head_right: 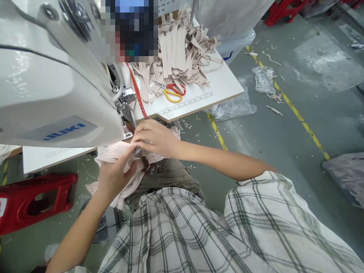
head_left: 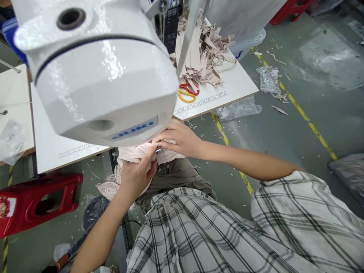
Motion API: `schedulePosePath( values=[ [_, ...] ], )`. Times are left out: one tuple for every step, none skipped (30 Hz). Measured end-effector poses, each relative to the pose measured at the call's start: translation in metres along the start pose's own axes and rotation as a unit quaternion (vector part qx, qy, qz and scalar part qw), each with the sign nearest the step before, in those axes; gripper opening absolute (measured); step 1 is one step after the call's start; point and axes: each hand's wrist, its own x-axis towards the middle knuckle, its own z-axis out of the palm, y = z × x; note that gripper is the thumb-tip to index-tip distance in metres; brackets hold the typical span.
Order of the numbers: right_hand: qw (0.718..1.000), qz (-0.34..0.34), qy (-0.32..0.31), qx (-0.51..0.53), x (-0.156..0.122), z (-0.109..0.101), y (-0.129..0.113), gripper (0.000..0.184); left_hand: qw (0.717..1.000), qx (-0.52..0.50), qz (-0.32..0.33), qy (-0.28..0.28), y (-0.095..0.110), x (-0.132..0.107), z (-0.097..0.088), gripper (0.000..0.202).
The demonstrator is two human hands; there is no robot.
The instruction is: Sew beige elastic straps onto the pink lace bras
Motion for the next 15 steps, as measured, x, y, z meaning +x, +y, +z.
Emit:
schedulePosePath(
  values=[
    [0.999, -0.039, 0.023, -0.008, -0.006, 0.004, 0.002, 0.018, 1.0, -0.001, -0.003, -0.002, 0.001, -0.001, 0.0, 0.06],
    [0.996, -0.078, 0.042, -0.021, -0.011, 0.008, 0.004, 0.02, 1.0, -0.006, -0.005, -0.005, 0.001, -0.001, -0.001, 0.06],
    [0.992, -0.109, 0.057, -0.039, -0.015, 0.01, 0.005, 0.022, 1.0, -0.015, -0.005, -0.009, 0.001, -0.002, -0.002, 0.062],
    [0.987, -0.13, 0.067, -0.061, -0.018, 0.012, 0.007, 0.025, 1.0, -0.027, -0.004, -0.013, -0.001, -0.002, -0.004, 0.063],
    [0.984, -0.14, 0.076, -0.085, -0.019, 0.013, 0.007, 0.026, 0.999, -0.043, 0.0, -0.021, -0.004, -0.002, -0.006, 0.065],
    [0.981, -0.142, 0.082, -0.107, -0.019, 0.013, 0.008, 0.027, 0.998, -0.059, 0.005, -0.032, -0.009, -0.002, -0.009, 0.066],
    [0.978, -0.141, 0.084, -0.125, -0.018, 0.012, 0.008, 0.027, 0.996, -0.074, 0.012, -0.047, -0.014, -0.002, -0.011, 0.066],
    [0.977, -0.139, 0.082, -0.139, -0.016, 0.011, 0.007, 0.026, 0.994, -0.084, 0.022, -0.061, -0.019, -0.001, -0.015, 0.066],
    [0.976, -0.137, 0.079, -0.149, -0.014, 0.01, 0.006, 0.025, 0.993, -0.088, 0.034, -0.074, -0.025, 0.0, -0.018, 0.064],
    [0.976, -0.134, 0.075, -0.156, -0.011, 0.009, 0.005, 0.023, 0.992, -0.084, 0.047, -0.086, -0.03, 0.002, -0.02, 0.063],
    [0.976, -0.131, 0.071, -0.162, -0.009, 0.008, 0.004, 0.021, 0.991, -0.076, 0.059, -0.095, -0.034, 0.003, -0.023, 0.061],
    [0.975, -0.128, 0.07, -0.165, -0.007, 0.007, 0.003, 0.02, 0.99, -0.065, 0.07, -0.101, -0.037, 0.005, -0.025, 0.06],
    [0.975, -0.125, 0.07, -0.168, -0.006, 0.007, 0.001, 0.019, 0.99, -0.056, 0.078, -0.106, -0.039, 0.008, -0.027, 0.06],
    [0.975, -0.122, 0.072, -0.168, -0.005, 0.007, 0.001, 0.019, 0.989, -0.051, 0.083, -0.11, -0.04, 0.01, -0.029, 0.06],
    [0.976, -0.12, 0.074, -0.168, -0.004, 0.007, 0.0, 0.018, 0.988, -0.052, 0.086, -0.114, -0.04, 0.012, -0.03, 0.06]
  ],
)
